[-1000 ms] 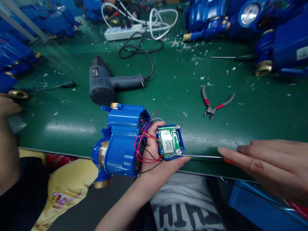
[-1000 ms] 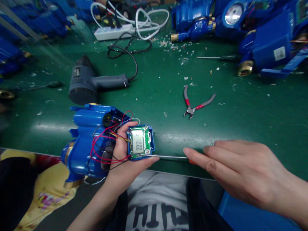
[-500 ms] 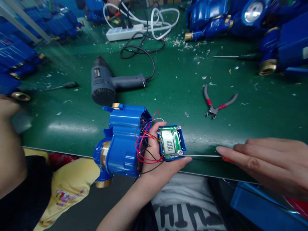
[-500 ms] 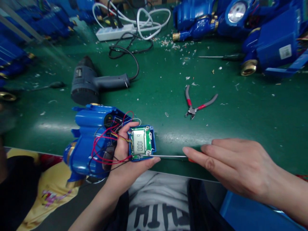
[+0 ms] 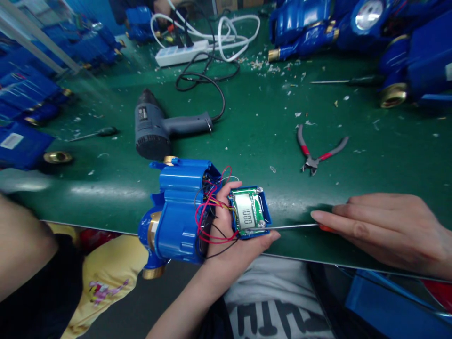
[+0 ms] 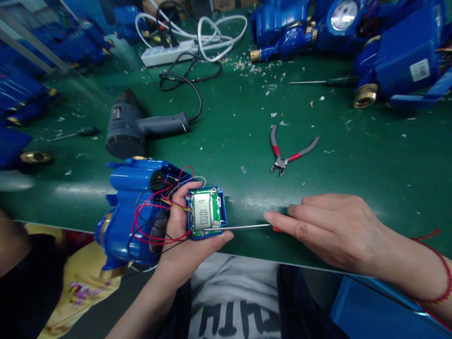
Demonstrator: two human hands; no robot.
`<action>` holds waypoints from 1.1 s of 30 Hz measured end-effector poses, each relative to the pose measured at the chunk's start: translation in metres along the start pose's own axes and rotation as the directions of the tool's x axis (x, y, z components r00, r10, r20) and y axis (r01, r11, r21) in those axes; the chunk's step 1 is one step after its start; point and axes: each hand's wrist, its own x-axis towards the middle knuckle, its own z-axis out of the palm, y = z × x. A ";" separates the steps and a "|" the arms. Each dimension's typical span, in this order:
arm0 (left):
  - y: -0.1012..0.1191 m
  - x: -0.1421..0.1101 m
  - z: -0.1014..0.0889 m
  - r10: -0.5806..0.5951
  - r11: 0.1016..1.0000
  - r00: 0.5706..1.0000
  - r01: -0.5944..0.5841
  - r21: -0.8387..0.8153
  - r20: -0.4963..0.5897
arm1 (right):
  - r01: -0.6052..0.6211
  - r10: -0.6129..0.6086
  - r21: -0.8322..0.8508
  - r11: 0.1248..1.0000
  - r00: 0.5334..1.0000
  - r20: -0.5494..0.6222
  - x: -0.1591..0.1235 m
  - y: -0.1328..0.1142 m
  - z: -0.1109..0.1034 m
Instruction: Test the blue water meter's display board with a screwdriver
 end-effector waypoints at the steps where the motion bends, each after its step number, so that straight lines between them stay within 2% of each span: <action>1: 0.000 0.000 0.000 -0.004 1.000 1.000 0.004 0.006 -0.002 | 0.009 -0.009 0.030 0.999 1.000 -0.001 0.002 0.000 0.000; 13: -0.002 0.001 0.000 0.011 1.000 1.000 -0.011 -0.012 0.009 | 0.043 -0.045 0.071 0.997 0.999 0.023 0.005 -0.002 -0.009; 20: 0.000 0.000 -0.001 -0.018 1.000 1.000 0.018 0.002 0.022 | 0.001 -0.015 0.267 0.964 0.999 0.051 0.006 0.003 -0.001; 24: -0.002 0.000 -0.001 -0.014 1.000 1.000 0.014 -0.010 0.002 | -0.006 -0.014 0.268 0.963 0.997 0.072 0.008 0.004 0.003; 27: -0.002 -0.001 -0.001 -0.028 0.998 0.999 0.028 -0.048 0.016 | 0.007 -0.015 0.327 0.945 1.000 0.022 0.009 0.001 0.002; 30: -0.002 -0.001 -0.001 -0.049 0.996 0.998 0.052 -0.073 0.031 | -0.047 0.078 0.404 0.914 0.995 -0.059 0.010 -0.001 0.000; 33: -0.001 -0.001 0.000 -0.046 0.998 0.999 0.046 -0.042 0.009 | -0.238 0.283 0.253 0.938 0.946 -0.159 0.009 0.002 0.004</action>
